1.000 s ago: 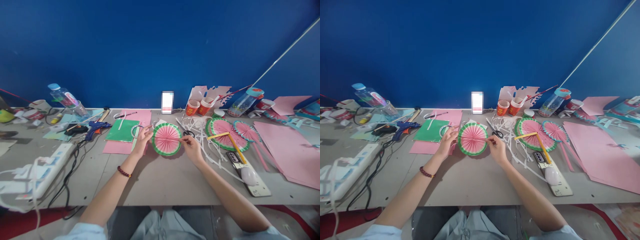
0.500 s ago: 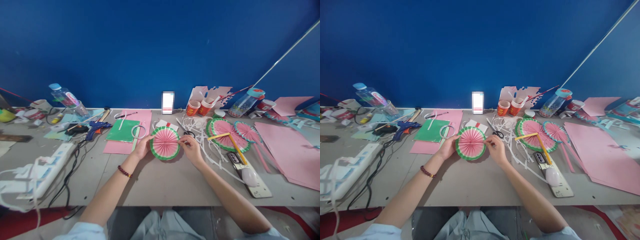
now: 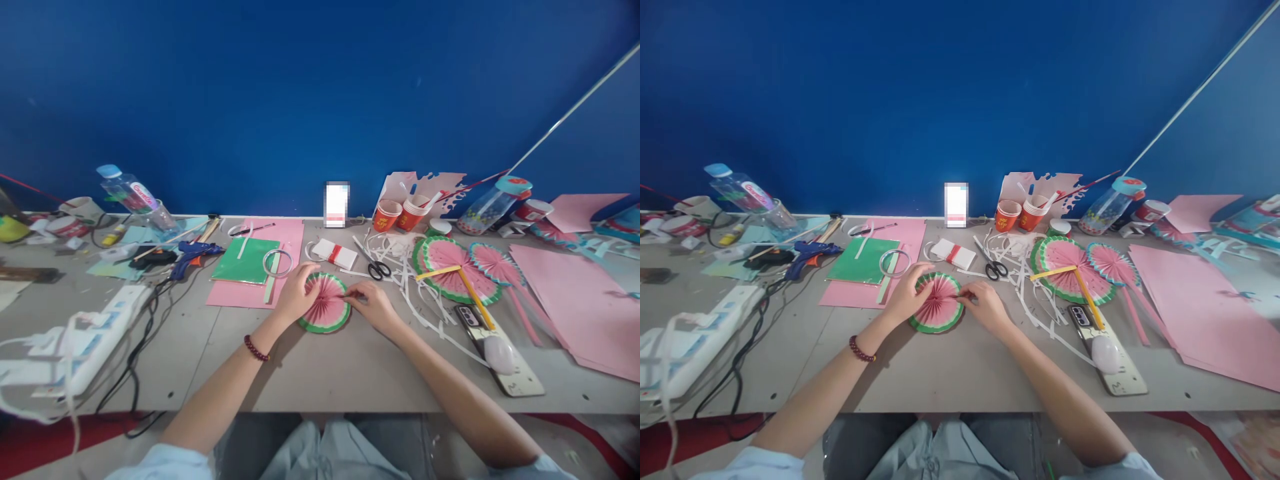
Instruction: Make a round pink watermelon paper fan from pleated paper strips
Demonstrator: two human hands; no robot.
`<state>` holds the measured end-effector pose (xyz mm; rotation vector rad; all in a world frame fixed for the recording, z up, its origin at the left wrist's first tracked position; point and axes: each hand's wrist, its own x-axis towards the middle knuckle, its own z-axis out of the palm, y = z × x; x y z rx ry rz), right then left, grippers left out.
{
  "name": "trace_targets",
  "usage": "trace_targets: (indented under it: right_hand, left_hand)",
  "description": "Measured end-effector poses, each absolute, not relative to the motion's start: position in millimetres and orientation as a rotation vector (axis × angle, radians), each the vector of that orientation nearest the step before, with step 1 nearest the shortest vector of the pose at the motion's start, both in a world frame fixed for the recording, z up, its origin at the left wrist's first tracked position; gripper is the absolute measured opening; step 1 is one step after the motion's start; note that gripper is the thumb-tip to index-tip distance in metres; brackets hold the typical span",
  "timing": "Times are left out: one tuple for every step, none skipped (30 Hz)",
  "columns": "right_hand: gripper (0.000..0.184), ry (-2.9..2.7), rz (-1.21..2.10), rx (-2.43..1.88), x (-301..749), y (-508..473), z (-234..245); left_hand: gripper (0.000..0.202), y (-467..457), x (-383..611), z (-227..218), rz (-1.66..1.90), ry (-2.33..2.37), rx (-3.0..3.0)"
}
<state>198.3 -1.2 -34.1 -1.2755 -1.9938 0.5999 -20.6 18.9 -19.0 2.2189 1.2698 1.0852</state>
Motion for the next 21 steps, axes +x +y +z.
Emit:
trace_targets:
  right_hand:
    - [0.011,-2.004,0.587,-1.274,198.8,-0.9,-34.2]
    - [0.013,-2.016,0.574,-1.272,199.4,-0.7,-34.3]
    - [0.014,-2.026,0.56,-1.271,200.0,-0.5,-34.5]
    - [0.015,-2.034,0.545,-1.27,200.5,-0.4,-34.7]
    - [0.015,-2.045,0.532,-1.268,201.0,-0.4,-34.8]
    - [0.015,-2.058,0.52,-1.268,201.3,-0.6,-34.8]
    - [0.014,-2.072,0.509,-1.266,201.5,-0.9,-34.6]
    - [0.013,-2.084,0.497,-1.263,201.6,-1.4,-34.2]
    - [0.013,-2.094,0.485,-1.26,201.5,-1.9,-33.7]
    - [0.013,-2.101,0.474,-1.257,201.3,-2.6,-33.0]
    - [0.013,-2.104,0.462,-1.256,201.1,-3.3,-32.2]
    - [0.014,-2.106,0.453,-1.253,200.8,-4.0,-31.3]
    - [0.016,-2.109,0.446,-1.253,200.5,-4.6,-30.4]
    - [0.017,-2.112,0.442,-1.252,200.1,-5.2,-29.4]
    - [0.018,-2.115,0.44,-1.251,199.7,-5.7,-28.5]
    - [0.02,-2.115,0.437,-1.25,199.3,-6.1,-27.7]
    - [0.021,-2.116,0.433,-1.248,198.9,-6.6,-27.0]
    - [0.023,-2.115,0.429,-1.249,198.5,-7.0,-26.4]
    - [0.024,-2.114,0.423,-1.251,198.1,-7.4,-25.8]
    - [0.026,-2.115,0.42,-1.254,197.6,-7.7,-25.3]
    - [0.026,-2.114,0.418,-1.26,197.1,-8.1,-24.9]
  left_hand:
    - [0.032,18.7,-20.2,-19.4,1.08,1.265,2.25]
    - [0.031,18.5,-20.0,-19.8,1.07,1.265,2.275]
    - [0.031,18.4,-19.8,-20.2,1.058,1.27,2.292]
    - [0.03,18.3,-19.6,-20.4,1.045,1.276,2.303]
    - [0.03,18.1,-19.5,-20.5,1.029,1.277,2.312]
    - [0.031,18.0,-19.3,-20.5,1.012,1.275,2.318]
    - [0.031,17.8,-19.1,-20.5,0.996,1.269,2.32]
    - [0.031,17.6,-18.9,-20.5,0.982,1.26,2.318]
    - [0.031,17.5,-18.6,-20.6,0.969,1.249,2.314]
    - [0.031,17.4,-18.2,-20.8,0.958,1.238,2.308]
    - [0.031,17.2,-17.9,-21.1,0.951,1.228,2.301]
    - [0.03,17.1,-17.5,-21.4,0.945,1.222,2.296]
    - [0.03,17.1,-17.2,-21.7,0.937,1.218,2.296]
    - [0.031,17.0,-17.0,-22.1,0.928,1.216,2.299]
    - [0.031,17.0,-16.8,-22.4,0.923,1.218,2.306]
    - [0.032,17.0,-16.8,-22.8,0.92,1.221,2.314]
    - [0.032,17.1,-16.8,-23.1,0.918,1.225,2.323]
    - [0.033,17.2,-17.0,-23.4,0.918,1.229,2.331]
    - [0.033,17.3,-17.1,-23.7,0.918,1.233,2.339]
    - [0.033,17.5,-17.2,-24.0,0.917,1.237,2.348]
    - [0.032,17.7,-17.3,-24.2,0.915,1.238,2.356]
